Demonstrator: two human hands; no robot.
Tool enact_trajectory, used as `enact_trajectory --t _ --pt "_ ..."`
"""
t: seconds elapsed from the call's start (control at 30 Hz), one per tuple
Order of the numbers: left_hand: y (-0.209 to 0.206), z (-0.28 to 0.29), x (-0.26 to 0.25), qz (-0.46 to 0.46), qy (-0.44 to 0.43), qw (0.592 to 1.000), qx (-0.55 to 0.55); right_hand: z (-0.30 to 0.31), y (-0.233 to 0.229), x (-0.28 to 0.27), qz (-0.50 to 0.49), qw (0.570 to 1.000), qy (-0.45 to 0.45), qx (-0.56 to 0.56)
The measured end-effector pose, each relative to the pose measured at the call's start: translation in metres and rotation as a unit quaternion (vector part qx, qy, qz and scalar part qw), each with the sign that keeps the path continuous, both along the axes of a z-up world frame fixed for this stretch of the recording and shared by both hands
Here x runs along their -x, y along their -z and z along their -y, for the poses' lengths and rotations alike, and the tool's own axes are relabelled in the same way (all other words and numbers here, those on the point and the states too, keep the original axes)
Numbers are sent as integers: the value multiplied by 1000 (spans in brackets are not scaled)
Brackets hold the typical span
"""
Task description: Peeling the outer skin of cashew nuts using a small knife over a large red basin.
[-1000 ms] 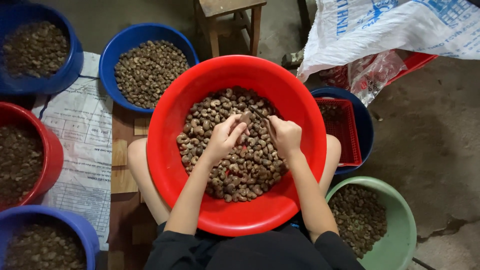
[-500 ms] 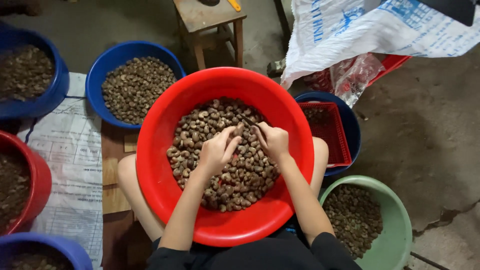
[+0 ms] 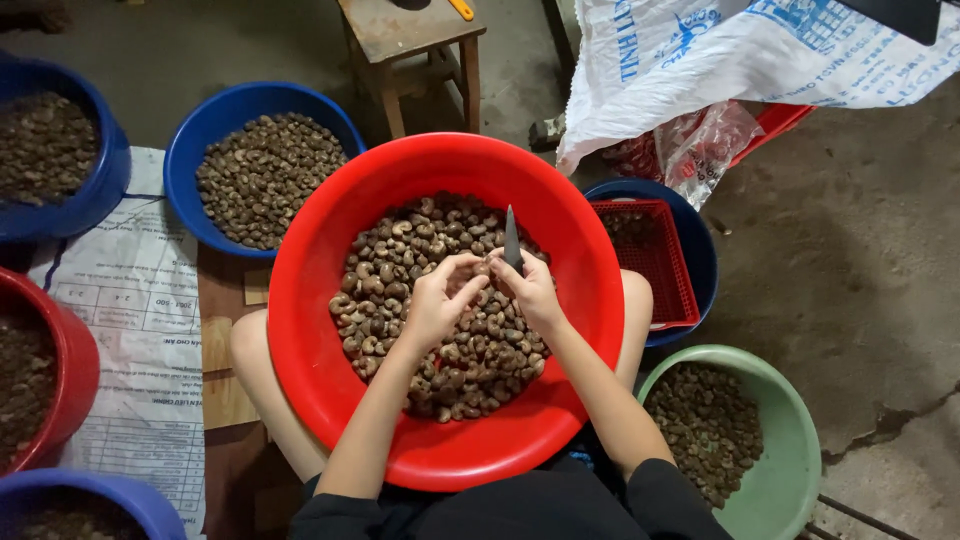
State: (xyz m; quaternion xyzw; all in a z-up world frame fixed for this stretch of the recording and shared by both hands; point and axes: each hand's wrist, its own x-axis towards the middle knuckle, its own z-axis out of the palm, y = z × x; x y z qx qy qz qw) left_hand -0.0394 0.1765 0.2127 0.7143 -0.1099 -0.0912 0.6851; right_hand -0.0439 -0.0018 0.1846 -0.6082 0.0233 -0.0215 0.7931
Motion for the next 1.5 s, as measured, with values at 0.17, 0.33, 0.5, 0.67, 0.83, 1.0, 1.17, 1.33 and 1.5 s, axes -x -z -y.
enact_trajectory --t 0.17,0.33,0.5,0.67,0.83,1.0,1.17,1.33,1.5 --pt "11 -4 -2 64 -17 998 -15 -5 -3 3 -2 995 31 96" --pt "-1 -10 -2 105 -32 993 -51 -8 -6 8 23 960 90 263" --pt "-15 -24 -5 210 -104 962 -138 4 -9 8 115 800 15 589" --pt "-9 -30 -9 241 -112 943 -201 8 9 2 218 731 76 642" --pt "1 -34 -15 278 -126 920 -245 11 9 -2 233 714 97 653" --pt "8 -36 -18 341 -132 886 -286 15 13 -6 244 673 109 690" --pt "1 -34 -14 325 -131 902 -253 13 12 -4 254 671 102 689" --pt "-14 -30 -7 191 -131 964 -128 13 12 0 252 702 108 658" --pt "-25 -27 -7 163 -111 977 -75 13 -2 0 194 707 73 676"
